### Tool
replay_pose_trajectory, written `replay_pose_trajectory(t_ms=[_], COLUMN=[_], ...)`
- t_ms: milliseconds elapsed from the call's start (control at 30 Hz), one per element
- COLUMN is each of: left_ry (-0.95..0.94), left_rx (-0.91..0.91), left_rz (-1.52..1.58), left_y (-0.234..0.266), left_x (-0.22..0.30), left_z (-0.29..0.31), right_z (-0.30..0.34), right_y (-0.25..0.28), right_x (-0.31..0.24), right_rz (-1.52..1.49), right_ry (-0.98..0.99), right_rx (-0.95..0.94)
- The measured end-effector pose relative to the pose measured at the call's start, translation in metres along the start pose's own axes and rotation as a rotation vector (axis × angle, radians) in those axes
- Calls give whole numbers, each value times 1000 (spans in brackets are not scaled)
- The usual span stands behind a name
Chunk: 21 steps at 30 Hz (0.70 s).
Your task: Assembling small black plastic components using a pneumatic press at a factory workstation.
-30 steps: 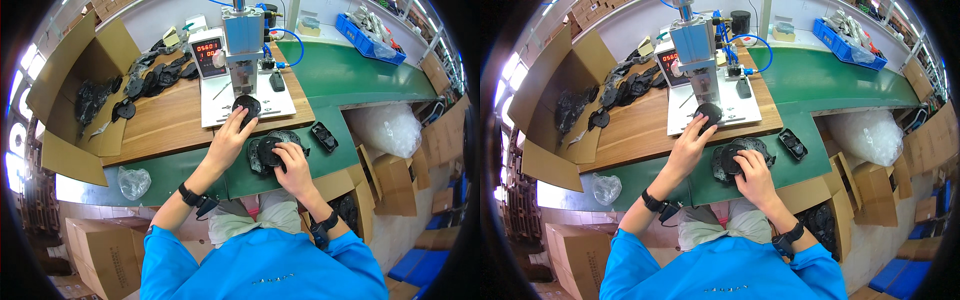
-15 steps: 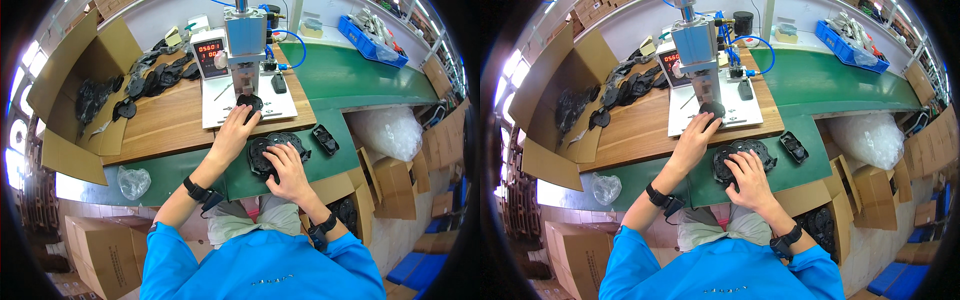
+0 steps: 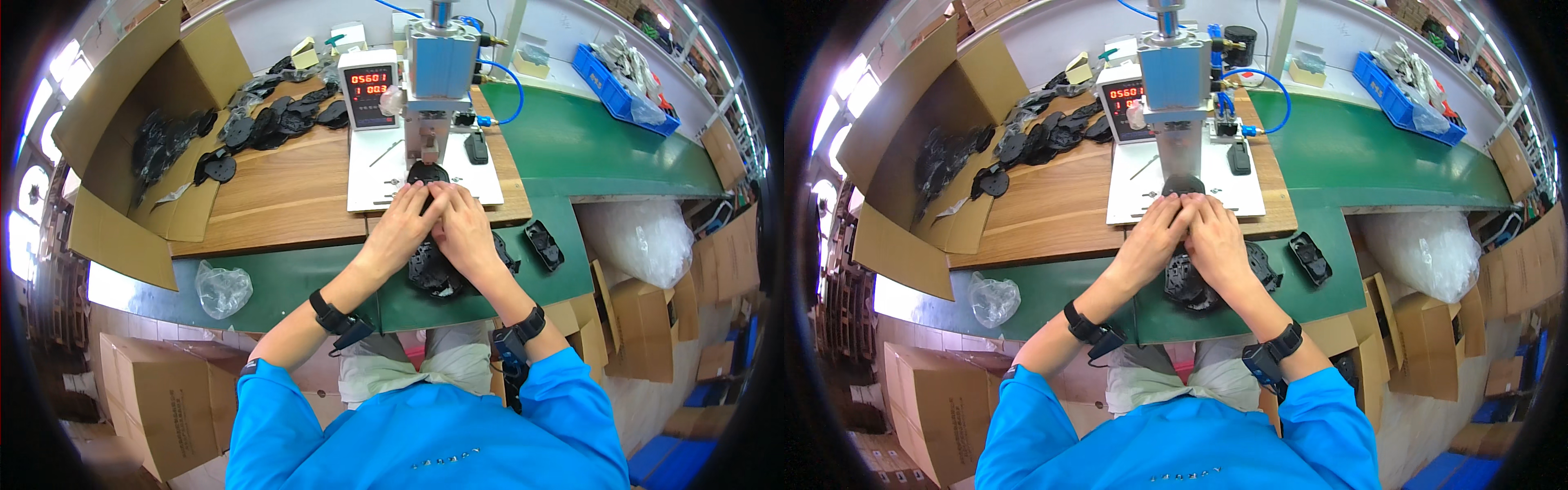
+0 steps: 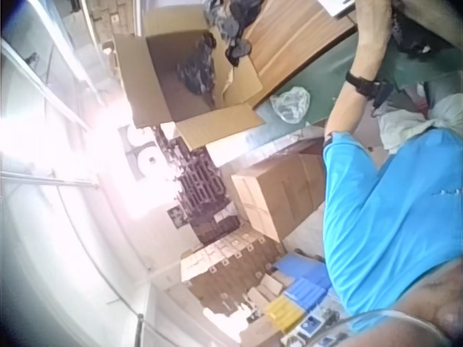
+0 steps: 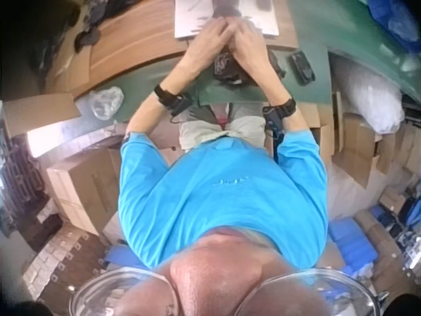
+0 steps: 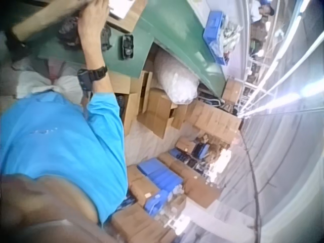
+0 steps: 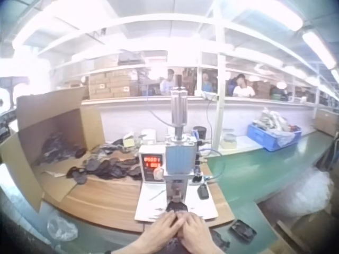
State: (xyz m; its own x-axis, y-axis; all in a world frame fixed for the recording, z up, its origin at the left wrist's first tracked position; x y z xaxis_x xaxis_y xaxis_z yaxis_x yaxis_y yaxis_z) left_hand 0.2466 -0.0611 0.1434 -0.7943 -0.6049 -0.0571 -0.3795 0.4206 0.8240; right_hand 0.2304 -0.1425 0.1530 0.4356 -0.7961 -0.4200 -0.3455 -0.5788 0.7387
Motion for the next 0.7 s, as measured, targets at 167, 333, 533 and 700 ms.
replay_pose_trajectory(t_ms=[167,333,533,700], left_ry=[197,247,677,787], left_rx=[-65,231,33,-143], left_rz=[460,-24,-342,-307], left_y=[6,33,-3,-22], left_x=[-24,-124,-335,-399], left_z=[1,13,49,56], right_z=[-13,-15,-17,-15], right_y=[-4,5,3,5], right_x=[5,0,-4,-6], right_rz=[53,51,27,27], right_ry=[-149,-54,-46,-28], right_rx=[-83,-16,2,36])
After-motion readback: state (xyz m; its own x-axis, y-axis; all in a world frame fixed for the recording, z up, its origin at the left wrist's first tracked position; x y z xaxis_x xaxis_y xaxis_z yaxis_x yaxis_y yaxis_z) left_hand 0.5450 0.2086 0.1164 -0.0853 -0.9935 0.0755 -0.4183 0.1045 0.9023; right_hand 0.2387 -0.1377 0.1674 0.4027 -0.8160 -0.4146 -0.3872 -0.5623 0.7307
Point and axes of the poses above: each hand's wrist, its own z-axis away from the middle knuckle, its own y-axis out of the back of the hand, x = y × z, the point moved 10 cm from there along -z, towards the middle knuckle, and after that the axes turned 12 degrees about -z, right-handed, at the moved point
